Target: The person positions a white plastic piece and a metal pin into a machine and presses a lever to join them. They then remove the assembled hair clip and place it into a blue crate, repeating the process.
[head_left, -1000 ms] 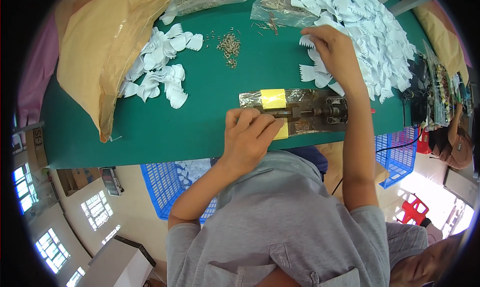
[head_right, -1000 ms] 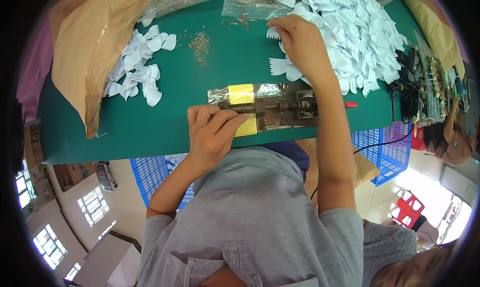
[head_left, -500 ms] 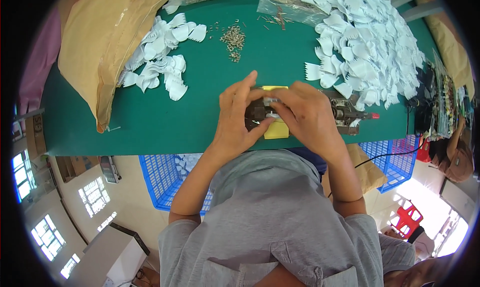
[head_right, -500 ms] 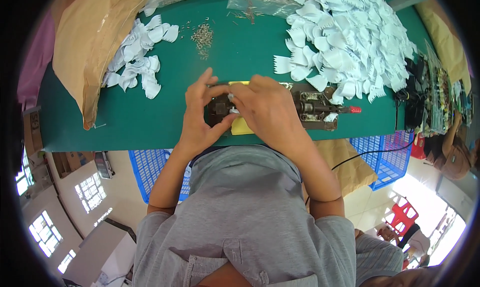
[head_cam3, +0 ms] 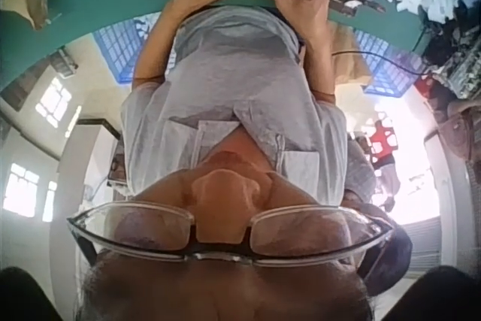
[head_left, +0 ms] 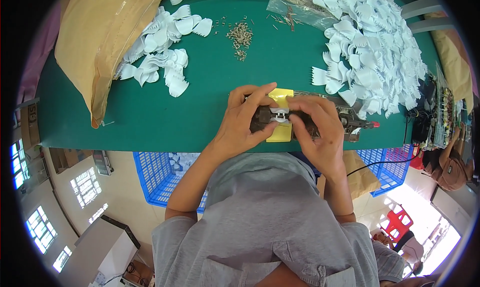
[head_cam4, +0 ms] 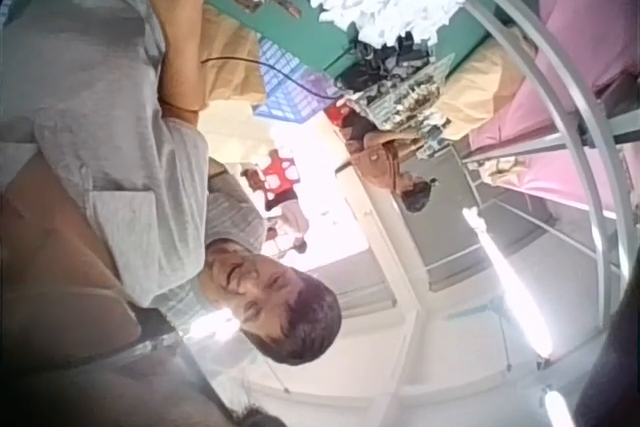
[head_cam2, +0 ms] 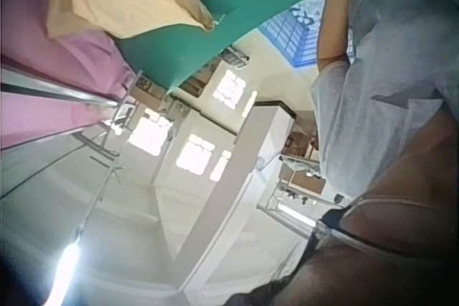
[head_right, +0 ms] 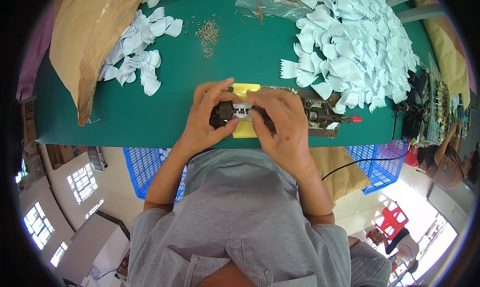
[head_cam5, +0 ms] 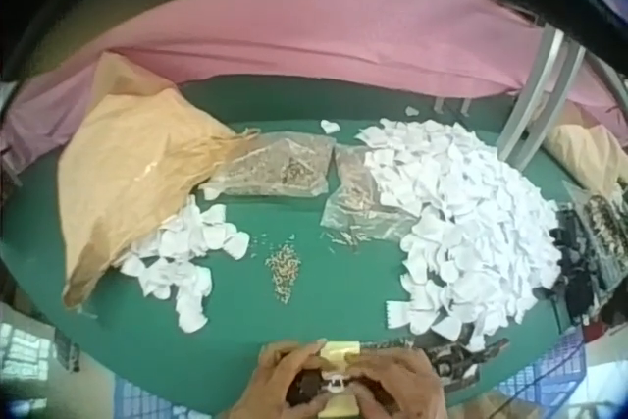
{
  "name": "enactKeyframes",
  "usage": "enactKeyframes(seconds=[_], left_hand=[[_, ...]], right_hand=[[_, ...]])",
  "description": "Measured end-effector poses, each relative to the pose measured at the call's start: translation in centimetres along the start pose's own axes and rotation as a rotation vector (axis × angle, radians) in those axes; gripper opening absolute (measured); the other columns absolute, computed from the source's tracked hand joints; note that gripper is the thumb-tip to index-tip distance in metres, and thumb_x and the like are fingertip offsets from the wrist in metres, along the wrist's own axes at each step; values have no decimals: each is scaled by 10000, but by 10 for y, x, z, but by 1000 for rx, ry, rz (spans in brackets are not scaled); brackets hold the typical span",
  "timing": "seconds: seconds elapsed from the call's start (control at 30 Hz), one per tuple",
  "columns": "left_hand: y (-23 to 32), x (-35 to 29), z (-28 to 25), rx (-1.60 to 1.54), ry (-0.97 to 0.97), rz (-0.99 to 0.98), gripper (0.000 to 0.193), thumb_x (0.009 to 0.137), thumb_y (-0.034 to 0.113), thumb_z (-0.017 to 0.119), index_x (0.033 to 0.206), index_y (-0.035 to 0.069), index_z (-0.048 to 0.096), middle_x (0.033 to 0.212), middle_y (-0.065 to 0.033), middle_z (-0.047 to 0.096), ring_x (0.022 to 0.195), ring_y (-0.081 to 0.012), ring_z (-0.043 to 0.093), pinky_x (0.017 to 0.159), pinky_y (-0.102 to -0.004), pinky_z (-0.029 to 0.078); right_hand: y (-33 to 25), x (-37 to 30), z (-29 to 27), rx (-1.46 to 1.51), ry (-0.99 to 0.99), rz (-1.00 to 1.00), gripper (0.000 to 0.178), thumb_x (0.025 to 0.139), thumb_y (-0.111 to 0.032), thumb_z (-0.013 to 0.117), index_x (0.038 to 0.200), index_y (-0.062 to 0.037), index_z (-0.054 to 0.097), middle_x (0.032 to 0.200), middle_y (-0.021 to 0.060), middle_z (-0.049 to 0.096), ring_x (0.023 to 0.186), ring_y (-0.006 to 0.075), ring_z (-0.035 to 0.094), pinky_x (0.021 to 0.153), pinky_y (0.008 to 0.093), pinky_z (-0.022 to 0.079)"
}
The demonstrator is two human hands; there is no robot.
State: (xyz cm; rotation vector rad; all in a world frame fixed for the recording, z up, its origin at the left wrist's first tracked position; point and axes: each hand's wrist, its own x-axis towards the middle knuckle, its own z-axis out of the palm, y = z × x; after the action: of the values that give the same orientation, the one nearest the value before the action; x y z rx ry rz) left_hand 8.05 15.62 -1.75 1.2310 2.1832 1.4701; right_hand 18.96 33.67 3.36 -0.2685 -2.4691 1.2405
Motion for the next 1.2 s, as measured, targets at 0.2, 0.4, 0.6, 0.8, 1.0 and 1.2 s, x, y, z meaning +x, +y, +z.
enactKeyframes(seconds=[0.2, 0.4, 0.6, 0.8, 1.0, 1.2], left_hand=[[-1, 2, 2, 71, -19, 48, 687, 755, 33, 797, 1418, 78, 620, 1139, -60, 714, 1235, -295, 516, 1051, -403, 469], [0, 4, 3, 51, 11, 52, 680, 749, 28, 824, 1400, 85, 635, 1146, -61, 695, 1213, -286, 524, 1020, -399, 471], [-1, 2, 5, 15, 36, 59, 713, 736, 18, 851, 1408, 86, 624, 1143, -56, 683, 1178, -282, 534, 1010, -394, 471], [-2, 1, 4, 28, 33, 61, 687, 724, 13, 848, 1378, 90, 650, 1141, -57, 679, 1172, -286, 542, 1003, -398, 481], [-4, 2, 6, 24, 50, 61, 588, 727, 32, 850, 1292, 90, 694, 1144, -67, 673, 1170, -295, 555, 997, -407, 491], [-5, 7, 2, 66, 52, 121, 427, 743, 61, 854, 1146, 84, 716, 1133, -76, 671, 1157, -316, 567, 988, -420, 484]], right_hand=[[10, -8, 4, -292, 7, -307, 215, 764, -66, 830, 949, -82, 721, 1236, 50, 703, 1174, 287, 645, 939, 419, 463], [5, -8, 8, -346, 55, -332, 189, 772, -42, 803, 930, -67, 703, 1238, 59, 705, 1199, 305, 637, 949, 431, 454], [5, -8, 8, -311, 40, -191, 232, 766, -49, 799, 978, -84, 709, 1206, 48, 693, 1156, 299, 640, 933, 430, 461], [10, -9, 12, -412, 64, -496, 275, 732, -37, 812, 992, -63, 726, 1114, 31, 710, 1024, 249, 672, 865, 408, 483], [14, -14, 26, -374, 169, -442, 257, 742, -26, 811, 980, -63, 722, 1092, 25, 713, 1004, 242, 675, 859, 405, 482], [12, -9, 21, -344, 110, -418, 245, 770, -39, 817, 997, -66, 730, 1085, 33, 709, 997, 245, 677, 856, 402, 481]])
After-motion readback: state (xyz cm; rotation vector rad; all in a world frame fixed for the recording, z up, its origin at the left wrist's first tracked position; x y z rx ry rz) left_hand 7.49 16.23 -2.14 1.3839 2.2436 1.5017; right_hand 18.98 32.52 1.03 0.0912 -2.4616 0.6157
